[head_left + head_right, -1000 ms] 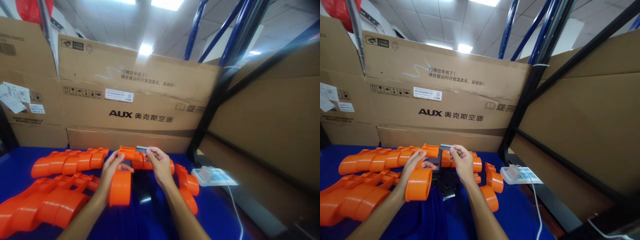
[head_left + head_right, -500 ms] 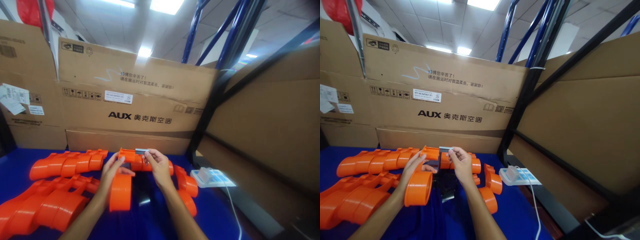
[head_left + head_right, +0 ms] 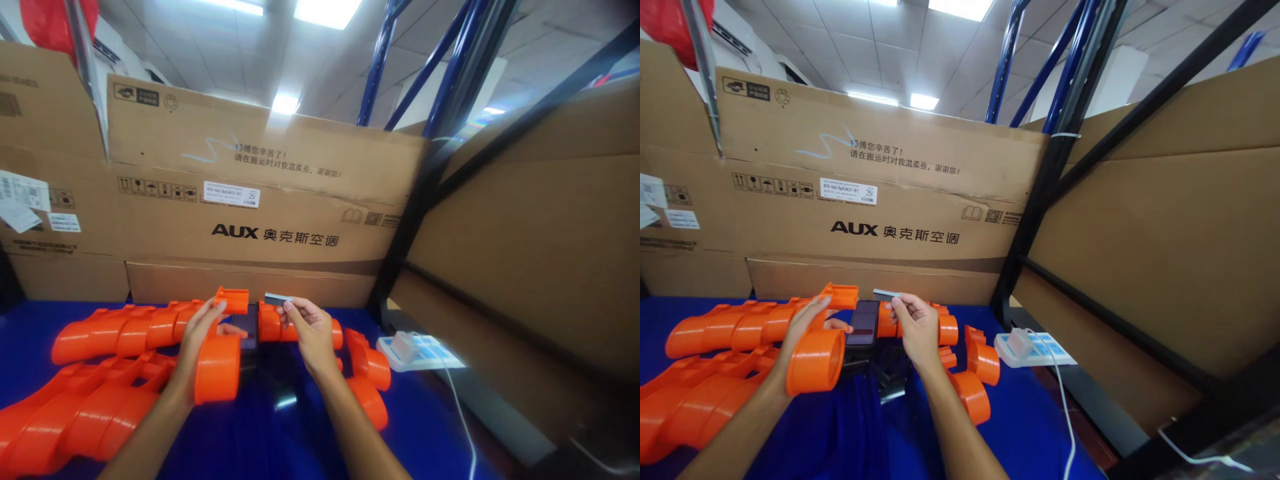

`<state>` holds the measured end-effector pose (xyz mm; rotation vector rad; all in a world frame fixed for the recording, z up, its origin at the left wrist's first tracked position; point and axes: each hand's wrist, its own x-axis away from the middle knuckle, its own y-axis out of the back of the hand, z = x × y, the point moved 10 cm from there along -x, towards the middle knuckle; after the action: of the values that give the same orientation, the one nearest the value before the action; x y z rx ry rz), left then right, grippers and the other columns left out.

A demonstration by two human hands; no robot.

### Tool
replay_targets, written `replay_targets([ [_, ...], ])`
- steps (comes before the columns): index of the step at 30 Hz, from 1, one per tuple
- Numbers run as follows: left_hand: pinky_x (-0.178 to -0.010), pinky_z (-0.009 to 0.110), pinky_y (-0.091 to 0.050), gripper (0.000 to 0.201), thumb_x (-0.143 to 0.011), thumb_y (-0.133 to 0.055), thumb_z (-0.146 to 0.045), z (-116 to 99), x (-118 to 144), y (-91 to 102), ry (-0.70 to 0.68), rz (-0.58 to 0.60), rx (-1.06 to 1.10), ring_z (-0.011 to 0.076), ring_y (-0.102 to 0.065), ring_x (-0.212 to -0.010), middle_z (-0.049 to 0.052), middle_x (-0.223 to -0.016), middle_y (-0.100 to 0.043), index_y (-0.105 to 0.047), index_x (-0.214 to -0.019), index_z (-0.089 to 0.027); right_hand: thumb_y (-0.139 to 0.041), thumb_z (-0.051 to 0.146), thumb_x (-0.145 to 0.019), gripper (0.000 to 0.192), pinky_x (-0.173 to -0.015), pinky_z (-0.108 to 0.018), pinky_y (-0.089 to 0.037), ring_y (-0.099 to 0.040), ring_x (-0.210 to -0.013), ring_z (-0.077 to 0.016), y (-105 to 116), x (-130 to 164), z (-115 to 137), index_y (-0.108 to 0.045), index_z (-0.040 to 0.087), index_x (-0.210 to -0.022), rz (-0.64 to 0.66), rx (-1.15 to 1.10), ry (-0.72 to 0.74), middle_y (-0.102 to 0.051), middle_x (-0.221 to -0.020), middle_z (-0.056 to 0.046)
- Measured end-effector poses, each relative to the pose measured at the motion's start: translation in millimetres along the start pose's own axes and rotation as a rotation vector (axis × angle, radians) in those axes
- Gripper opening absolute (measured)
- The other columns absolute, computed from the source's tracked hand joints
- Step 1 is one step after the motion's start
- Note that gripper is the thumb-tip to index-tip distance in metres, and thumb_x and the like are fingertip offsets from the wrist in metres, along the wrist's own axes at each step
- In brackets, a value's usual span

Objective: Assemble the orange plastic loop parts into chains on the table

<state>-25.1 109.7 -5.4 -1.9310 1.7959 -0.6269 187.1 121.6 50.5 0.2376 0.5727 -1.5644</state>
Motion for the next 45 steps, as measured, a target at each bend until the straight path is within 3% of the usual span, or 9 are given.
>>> replay_targets([
  [5,-0.04,0.023,-0.048,0.044,-0.077,-0.075,-0.038,4.3,1.8,-20.2,-0.024,0.111,-0.113,0.0232,-0.072,-0.051,0.003,-0.07,-0.073,-0.056,-0.111,-0.02,-0.075,0.039,-0.081,0.022,-0.064,-0.032,-0.055,-0.063,-0.062,-0.0161,-7.0,4.3,-0.6,-0.074,0.018,-0.089,0.023,0.019,-0.004,-0.074,-0.076,-0.006],
  [18,-0.049,0.025,-0.053,0.047,-0.077,-0.076,-0.035,-5.0,7.8,-28.6,-0.035,0.191,-0.112,0.0218,-0.071,-0.049,0.003,-0.066,-0.073,-0.057,-0.116,-0.018,-0.077,0.039,-0.079,0.022,-0.061,-0.03,-0.055,-0.067,-0.063,-0.0163,-10.3,4.2,-1.9,-0.072,0.018,-0.084,0.091,-0.033,-0.021,-0.076,-0.076,-0.006],
  [24,-0.048,0.023,-0.051,0.056,-0.076,-0.077,-0.036,-7.4,9.2,-28.4,-0.089,0.199,-0.169,0.0232,-0.072,-0.052,0.005,-0.058,-0.072,-0.056,-0.124,-0.015,-0.076,0.041,-0.08,0.023,-0.061,-0.032,-0.057,-0.066,-0.061,-0.0169,-11.3,9.9,-2.6,-0.072,0.019,-0.088,0.132,-0.02,-0.032,-0.075,-0.075,-0.005],
  [30,-0.044,0.02,-0.047,0.066,-0.076,-0.077,-0.041,-1.1,15.5,-29.8,-0.054,0.189,-0.198,0.021,-0.069,-0.048,0.008,-0.058,-0.073,-0.056,-0.131,-0.012,-0.075,0.039,-0.082,0.02,-0.061,-0.031,-0.055,-0.068,-0.066,-0.0182,-0.7,9.3,-2.1,-0.07,0.02,-0.084,0.053,-0.046,-0.028,-0.076,-0.079,-0.006],
  [37,-0.041,0.019,-0.043,0.067,-0.076,-0.076,-0.04,4.7,15.5,-30.6,-0.067,0.203,-0.179,0.0189,-0.066,-0.043,0.008,-0.057,-0.072,-0.055,-0.132,-0.012,-0.074,0.038,-0.083,0.02,-0.065,-0.03,-0.055,-0.066,-0.063,-0.0155,-9.6,11.8,-3.3,-0.071,0.019,-0.084,0.114,-0.029,-0.038,-0.076,-0.078,-0.005],
  [45,-0.043,0.02,-0.046,0.07,-0.075,-0.077,-0.041,1.3,18.7,-33.2,-0.061,0.196,-0.148,0.0205,-0.068,-0.046,0.009,-0.058,-0.073,-0.053,-0.134,-0.012,-0.076,0.04,-0.08,0.022,-0.066,-0.033,-0.056,-0.068,-0.066,-0.0186,0.0,9.7,-0.2,-0.069,0.019,-0.084,0.04,-0.027,-0.024,-0.075,-0.074,-0.004],
])
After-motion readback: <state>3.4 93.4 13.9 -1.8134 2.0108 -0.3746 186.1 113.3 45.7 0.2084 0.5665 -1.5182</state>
